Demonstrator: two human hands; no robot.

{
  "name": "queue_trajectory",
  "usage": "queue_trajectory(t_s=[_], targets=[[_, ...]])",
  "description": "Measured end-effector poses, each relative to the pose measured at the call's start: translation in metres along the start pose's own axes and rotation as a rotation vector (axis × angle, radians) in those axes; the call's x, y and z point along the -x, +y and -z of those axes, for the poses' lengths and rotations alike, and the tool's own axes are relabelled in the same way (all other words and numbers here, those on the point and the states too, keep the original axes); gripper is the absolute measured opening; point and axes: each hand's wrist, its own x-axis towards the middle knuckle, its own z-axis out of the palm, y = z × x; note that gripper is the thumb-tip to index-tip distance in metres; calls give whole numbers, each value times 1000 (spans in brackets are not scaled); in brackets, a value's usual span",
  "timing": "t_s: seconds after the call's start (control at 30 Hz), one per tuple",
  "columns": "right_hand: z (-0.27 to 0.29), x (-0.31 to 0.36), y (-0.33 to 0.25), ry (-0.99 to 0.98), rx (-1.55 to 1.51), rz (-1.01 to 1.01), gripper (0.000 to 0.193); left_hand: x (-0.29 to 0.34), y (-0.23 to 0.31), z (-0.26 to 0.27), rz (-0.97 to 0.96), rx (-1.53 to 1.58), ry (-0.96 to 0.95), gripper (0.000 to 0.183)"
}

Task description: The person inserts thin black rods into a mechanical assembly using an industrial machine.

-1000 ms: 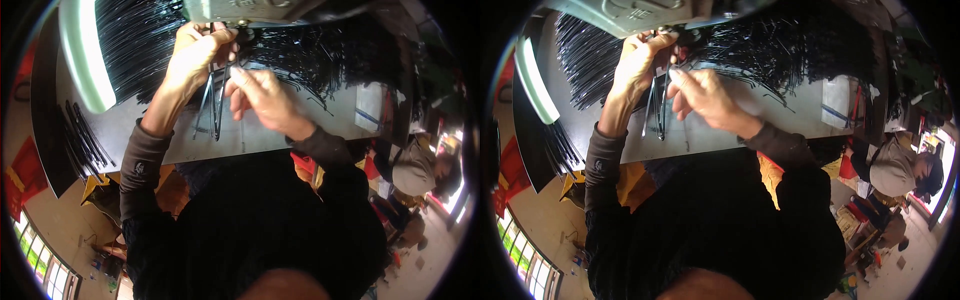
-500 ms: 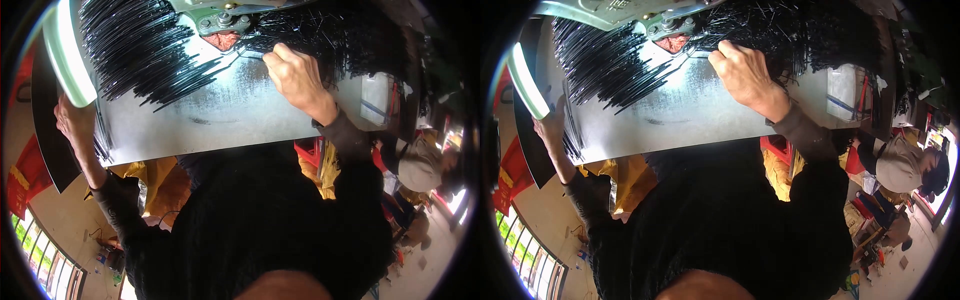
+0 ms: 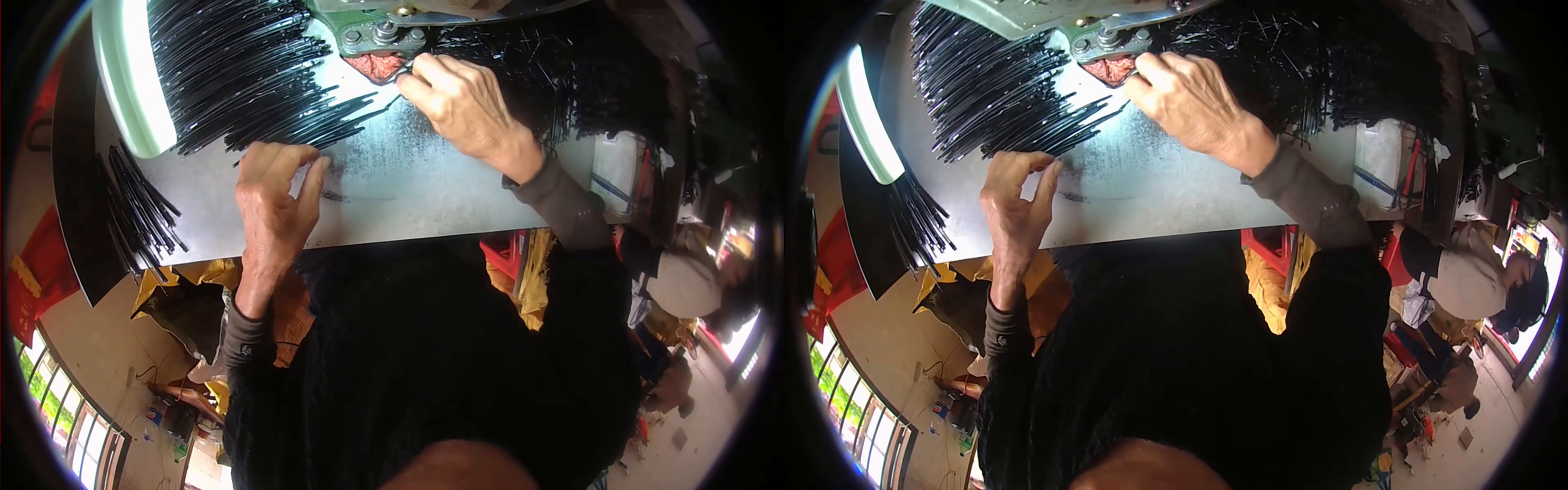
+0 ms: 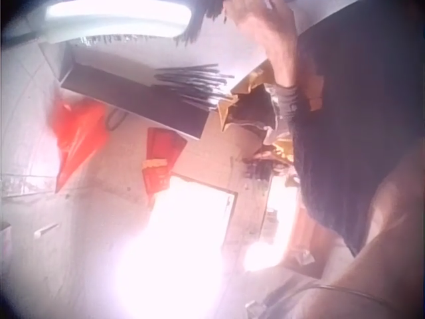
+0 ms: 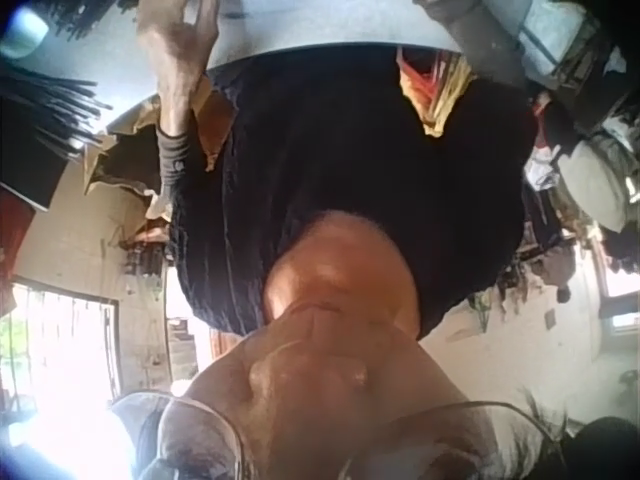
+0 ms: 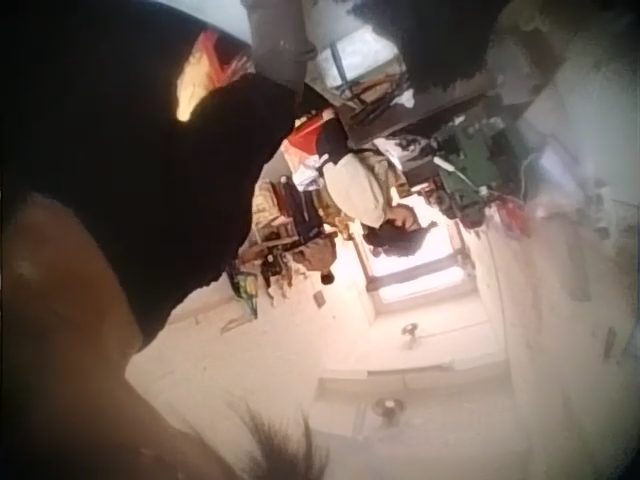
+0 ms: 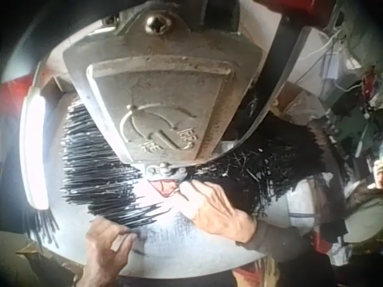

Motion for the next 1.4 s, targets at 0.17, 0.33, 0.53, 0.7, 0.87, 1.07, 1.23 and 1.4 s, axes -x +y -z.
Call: queue_trajectory(t_s=[0.17, 0.33, 0.53, 0.7, 0.87, 1.07, 1.23, 1.4], targets=[[2, 4, 5, -40, -16, -4, 11, 12, -7, 3, 125, 31, 66, 11], [-2, 3, 3, 80, -68, 22, 13, 12, -1, -1, 124, 62, 50, 11], [20, 9, -14, 123, -378, -232, 11, 9, -5, -4, 73, 15, 43, 10], [27, 27, -9, 56, -395, -432, 14, 0, -6, -7, 7, -98, 41, 9], [22, 23, -13, 136, -484, -482, 17, -37, 8, -30, -173, -131, -9, 13], [24, 29, -18, 173, -508, -522, 22, -81, 15, -78, -117, -272, -117, 21], [31, 38, -18, 188, -551, -581, 22, -89, 15, -89, -125, -282, -86, 11], [34, 46, -15, 193, -549, -602, 22, -90, 11, -89, -179, -275, -81, 9]])
